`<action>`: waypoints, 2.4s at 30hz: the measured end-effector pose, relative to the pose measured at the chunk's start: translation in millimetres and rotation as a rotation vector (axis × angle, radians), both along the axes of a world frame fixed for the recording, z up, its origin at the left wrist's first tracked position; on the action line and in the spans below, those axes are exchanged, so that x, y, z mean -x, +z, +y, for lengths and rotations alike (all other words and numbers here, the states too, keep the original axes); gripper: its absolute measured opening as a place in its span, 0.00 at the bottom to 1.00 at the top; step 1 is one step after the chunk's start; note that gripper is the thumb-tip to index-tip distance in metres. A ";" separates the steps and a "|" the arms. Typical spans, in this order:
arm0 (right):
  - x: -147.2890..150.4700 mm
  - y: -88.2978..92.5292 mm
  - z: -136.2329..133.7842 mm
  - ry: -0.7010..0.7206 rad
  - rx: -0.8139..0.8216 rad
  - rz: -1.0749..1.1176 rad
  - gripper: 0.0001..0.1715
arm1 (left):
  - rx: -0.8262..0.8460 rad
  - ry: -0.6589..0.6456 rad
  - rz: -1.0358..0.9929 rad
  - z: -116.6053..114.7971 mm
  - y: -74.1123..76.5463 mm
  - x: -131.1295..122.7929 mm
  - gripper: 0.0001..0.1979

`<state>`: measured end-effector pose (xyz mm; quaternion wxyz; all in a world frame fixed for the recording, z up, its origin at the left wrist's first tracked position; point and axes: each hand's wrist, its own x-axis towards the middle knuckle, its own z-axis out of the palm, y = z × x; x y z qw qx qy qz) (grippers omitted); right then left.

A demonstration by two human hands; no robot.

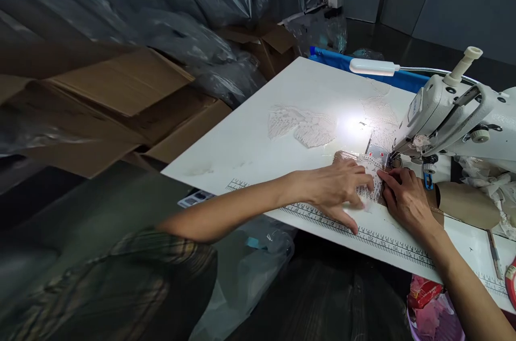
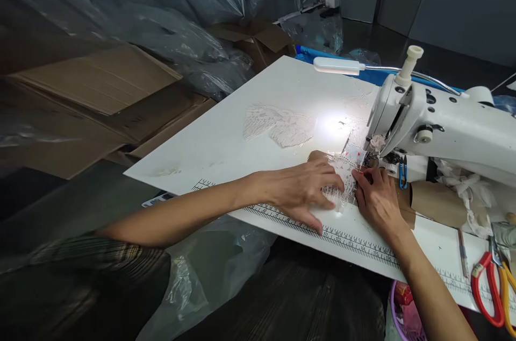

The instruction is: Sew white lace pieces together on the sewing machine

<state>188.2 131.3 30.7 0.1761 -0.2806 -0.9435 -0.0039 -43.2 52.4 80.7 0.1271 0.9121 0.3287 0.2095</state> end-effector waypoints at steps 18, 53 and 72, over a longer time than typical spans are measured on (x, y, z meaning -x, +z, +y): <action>-7.5 11.9 24.6 0.143 0.216 0.057 0.26 | 0.204 0.063 -0.252 8.8 -28.2 13.6 0.09; -15.5 15.3 14.4 0.141 0.371 0.191 0.26 | -0.079 0.021 -0.230 0.8 -39.0 4.5 0.12; -18.1 22.4 -2.4 0.248 0.233 0.012 0.24 | -0.100 0.050 -0.121 2.5 -41.7 5.5 0.11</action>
